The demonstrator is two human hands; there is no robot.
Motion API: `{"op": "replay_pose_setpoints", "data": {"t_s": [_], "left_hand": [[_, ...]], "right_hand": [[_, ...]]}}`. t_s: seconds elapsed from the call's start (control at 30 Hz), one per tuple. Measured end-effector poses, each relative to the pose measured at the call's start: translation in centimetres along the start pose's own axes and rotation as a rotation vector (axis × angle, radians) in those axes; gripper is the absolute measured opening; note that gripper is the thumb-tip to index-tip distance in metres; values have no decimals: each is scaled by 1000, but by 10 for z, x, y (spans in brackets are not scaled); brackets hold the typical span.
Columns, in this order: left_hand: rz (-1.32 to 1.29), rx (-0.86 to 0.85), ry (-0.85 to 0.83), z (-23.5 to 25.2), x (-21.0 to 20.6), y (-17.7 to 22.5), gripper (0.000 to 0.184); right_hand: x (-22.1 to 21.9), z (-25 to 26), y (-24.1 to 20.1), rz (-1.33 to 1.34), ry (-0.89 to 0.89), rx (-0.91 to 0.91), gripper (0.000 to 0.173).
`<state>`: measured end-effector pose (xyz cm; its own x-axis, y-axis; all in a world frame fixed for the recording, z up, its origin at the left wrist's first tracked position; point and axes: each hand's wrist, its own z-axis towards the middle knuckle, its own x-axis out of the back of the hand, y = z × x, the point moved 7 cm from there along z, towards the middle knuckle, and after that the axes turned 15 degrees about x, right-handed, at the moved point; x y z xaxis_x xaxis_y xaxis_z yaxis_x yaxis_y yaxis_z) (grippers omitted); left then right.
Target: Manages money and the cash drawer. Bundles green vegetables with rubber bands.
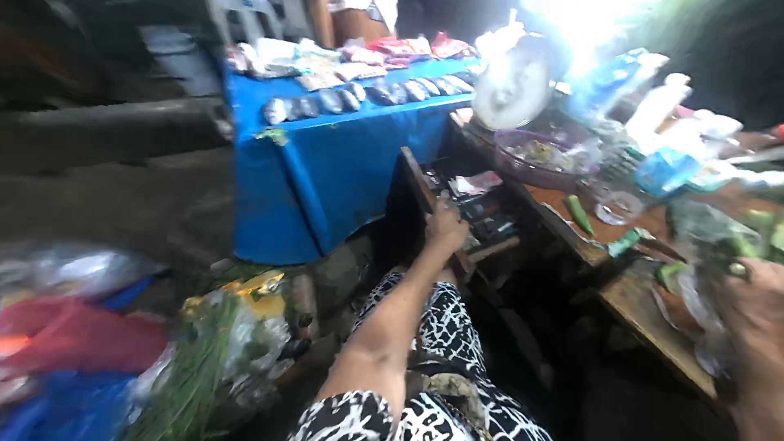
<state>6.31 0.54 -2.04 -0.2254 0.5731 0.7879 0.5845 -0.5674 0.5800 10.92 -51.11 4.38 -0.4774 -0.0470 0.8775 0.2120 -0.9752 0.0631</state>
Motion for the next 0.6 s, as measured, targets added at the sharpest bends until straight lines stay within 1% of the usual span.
{"op": "replay_pose_setpoints", "data": {"t_s": [0.07, 0.13, 0.2, 0.27, 0.37, 0.47, 0.53, 0.6], "left_hand": [[26, -2, 6, 1, -1, 2, 32], [24, -26, 28, 4, -2, 1, 28], [33, -54, 49, 5, -3, 0, 26], [44, -36, 45, 4, -1, 0, 26], [30, -19, 51, 4, 2, -1, 25], [11, -18, 69, 5, 3, -2, 23], [7, -6, 75, 5, 3, -2, 22], [2, 5, 85, 3, 5, -3, 22]], "right_hand": [[14, -11, -4, -8, -19, -75, 36], [23, -22, -9, -1, -54, -159, 37], [25, -33, -8, 41, -130, -235, 38], [24, -39, -6, 41, -132, -271, 35], [33, -32, -18, 54, -14, -227, 34], [37, -7, -38, 65, 84, -88, 33], [26, 15, -45, 89, 85, 2, 34], [9, 40, -51, 130, 46, 45, 40]]}}
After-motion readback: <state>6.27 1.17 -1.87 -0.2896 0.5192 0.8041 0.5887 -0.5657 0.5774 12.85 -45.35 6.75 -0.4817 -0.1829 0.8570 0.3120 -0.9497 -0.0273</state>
